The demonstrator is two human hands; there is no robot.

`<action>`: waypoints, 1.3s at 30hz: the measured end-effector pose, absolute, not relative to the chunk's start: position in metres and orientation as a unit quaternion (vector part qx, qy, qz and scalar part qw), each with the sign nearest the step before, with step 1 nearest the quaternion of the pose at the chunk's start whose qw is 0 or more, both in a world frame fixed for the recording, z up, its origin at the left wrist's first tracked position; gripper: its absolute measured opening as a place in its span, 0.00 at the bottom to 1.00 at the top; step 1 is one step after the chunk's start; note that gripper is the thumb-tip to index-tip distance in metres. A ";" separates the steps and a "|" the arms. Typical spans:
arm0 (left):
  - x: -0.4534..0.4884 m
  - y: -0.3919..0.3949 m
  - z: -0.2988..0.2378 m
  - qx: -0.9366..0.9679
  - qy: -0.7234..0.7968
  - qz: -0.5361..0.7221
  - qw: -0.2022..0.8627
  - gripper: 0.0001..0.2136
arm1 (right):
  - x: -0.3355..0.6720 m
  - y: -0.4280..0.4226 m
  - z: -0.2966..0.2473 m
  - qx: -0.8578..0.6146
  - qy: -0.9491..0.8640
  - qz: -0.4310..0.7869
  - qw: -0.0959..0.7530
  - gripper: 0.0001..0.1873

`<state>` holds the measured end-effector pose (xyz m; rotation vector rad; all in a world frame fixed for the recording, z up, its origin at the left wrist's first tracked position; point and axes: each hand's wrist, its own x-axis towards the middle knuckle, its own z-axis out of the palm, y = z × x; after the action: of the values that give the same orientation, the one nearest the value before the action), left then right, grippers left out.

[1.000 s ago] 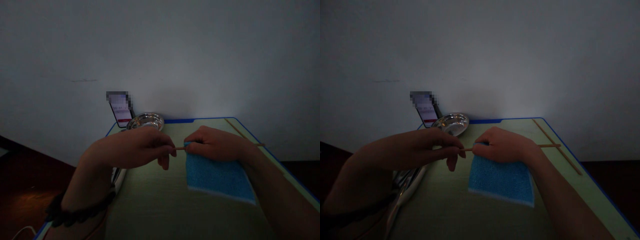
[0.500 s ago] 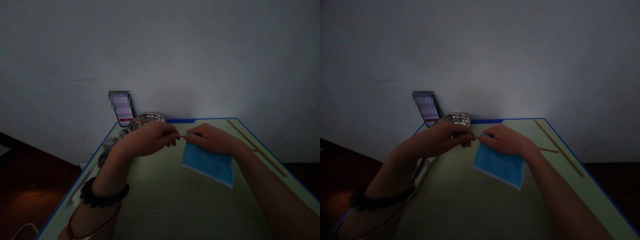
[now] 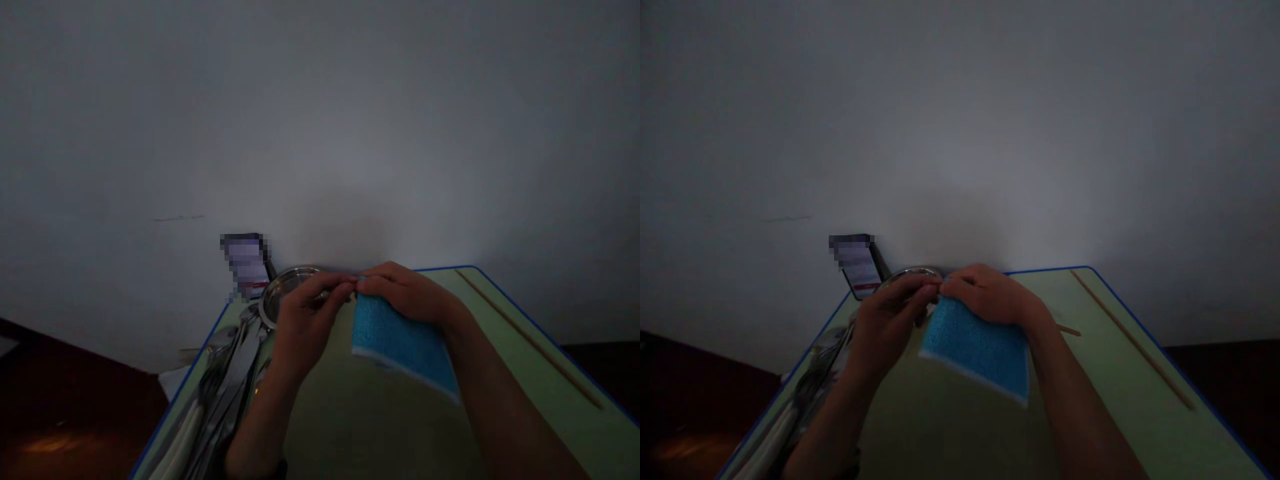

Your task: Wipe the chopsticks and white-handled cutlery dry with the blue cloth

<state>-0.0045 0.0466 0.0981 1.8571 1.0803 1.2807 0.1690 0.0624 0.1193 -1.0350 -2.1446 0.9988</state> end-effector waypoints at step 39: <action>-0.021 0.060 0.136 0.858 0.350 0.285 0.243 0.06 | 0.179 0.065 0.122 -0.407 -0.835 0.320 0.188 0.20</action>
<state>-0.0213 0.0605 0.1364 2.3453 0.9570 0.7786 0.1794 0.0646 0.1218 -1.1449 -2.3496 0.8994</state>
